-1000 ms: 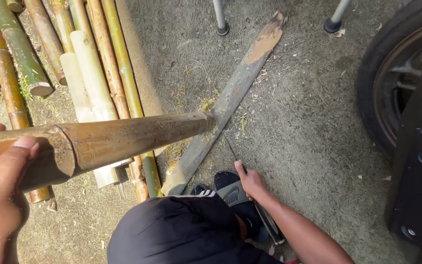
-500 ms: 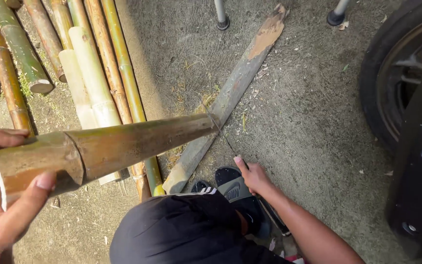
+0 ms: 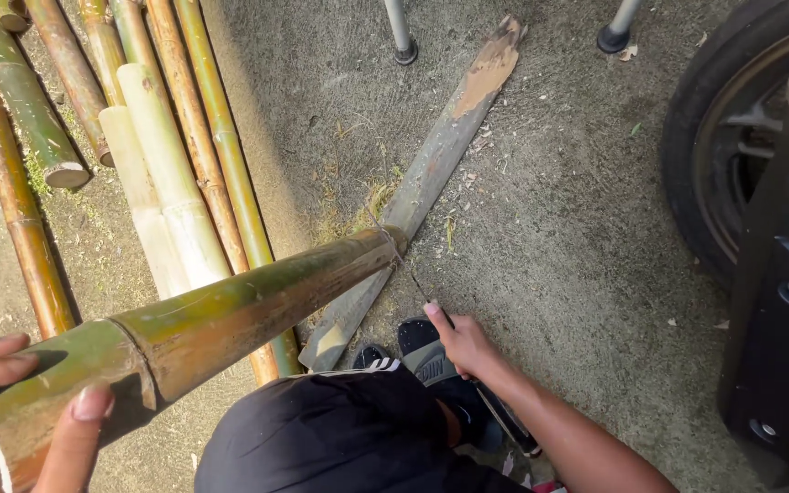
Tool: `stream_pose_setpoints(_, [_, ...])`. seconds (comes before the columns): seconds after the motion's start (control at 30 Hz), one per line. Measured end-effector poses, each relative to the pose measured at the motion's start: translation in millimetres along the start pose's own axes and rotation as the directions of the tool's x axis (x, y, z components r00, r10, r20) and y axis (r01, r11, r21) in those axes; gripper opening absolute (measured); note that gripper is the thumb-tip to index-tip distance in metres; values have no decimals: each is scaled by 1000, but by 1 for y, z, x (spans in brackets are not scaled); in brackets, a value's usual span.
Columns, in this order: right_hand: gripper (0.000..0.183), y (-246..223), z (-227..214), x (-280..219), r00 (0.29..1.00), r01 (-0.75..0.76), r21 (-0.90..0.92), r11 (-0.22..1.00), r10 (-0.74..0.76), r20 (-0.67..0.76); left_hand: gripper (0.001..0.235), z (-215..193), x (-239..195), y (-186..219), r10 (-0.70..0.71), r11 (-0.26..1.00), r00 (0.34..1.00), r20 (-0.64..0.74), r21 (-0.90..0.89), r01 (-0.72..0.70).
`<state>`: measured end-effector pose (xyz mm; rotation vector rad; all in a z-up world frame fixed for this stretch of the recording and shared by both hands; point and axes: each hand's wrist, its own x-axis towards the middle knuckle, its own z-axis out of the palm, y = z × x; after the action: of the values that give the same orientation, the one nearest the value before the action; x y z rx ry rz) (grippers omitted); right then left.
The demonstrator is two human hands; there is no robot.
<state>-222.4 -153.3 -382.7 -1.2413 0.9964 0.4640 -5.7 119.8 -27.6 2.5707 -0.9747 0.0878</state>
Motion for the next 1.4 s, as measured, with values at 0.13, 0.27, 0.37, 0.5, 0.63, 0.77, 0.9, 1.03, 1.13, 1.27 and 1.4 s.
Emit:
stream_pose_setpoints(0.13, [82, -12, 6, -25, 848, 528, -42, 848, -529, -24, 37, 0, -10, -8, -21, 997, 1000, 18, 77, 19])
stream_pose_setpoints(0.27, [76, 18, 4, 12, 915, 381, -181, 907, -398, -65, 40, 6, 12, 35, 5, 999, 1000, -6, 53, -4])
stream_pose_setpoints(0.37, [70, 12, 4, 4, 984, 139, -215, 967, -160, -84, 41, 9, 15, 50, 29, 999, 1000, -7, -14, -29])
stream_pose_setpoints(0.5, [75, -2, 6, -8, 879, 447, -193, 873, -469, -86, 43, 9, 22, 55, 90, 994, 995, -34, -63, -92])
stream_pose_setpoints(0.63, [75, 18, 0, 30, 932, 296, -276, 914, -340, -126, 42, 6, 15, 37, 85, 996, 995, -57, -19, -87])
stream_pose_setpoints(0.77, [72, -6, 2, -23, 1000, 23, -130, 991, -25, -14, 38, 4, -6, 10, 22, 1000, 998, -64, -12, -23])
stream_pose_setpoints(0.9, [69, 11, 0, 5, 850, 501, -255, 827, -525, -33, 42, -5, 1, 25, 72, 997, 994, -83, 17, -71])
stream_pose_setpoints(1.03, [74, 13, -4, 4, 954, 226, -310, 923, -275, -123, 47, -4, -4, 28, 111, 991, 991, -73, 78, -105])
stream_pose_setpoints(1.13, [73, -7, 6, -8, 907, 385, -222, 896, -411, -87, 45, 4, -20, 13, 63, 998, 993, -95, 33, -61])
stream_pose_setpoints(1.27, [79, 33, 17, -3, 913, 402, -329, 854, -400, 76, 43, -10, -30, 21, 18, 999, 998, -65, 38, -16])
stream_pose_setpoints(1.4, [80, 24, 2, 25, 911, 318, -317, 894, -381, -161, 47, 3, -20, 6, 9, 994, 991, -136, 108, 6])
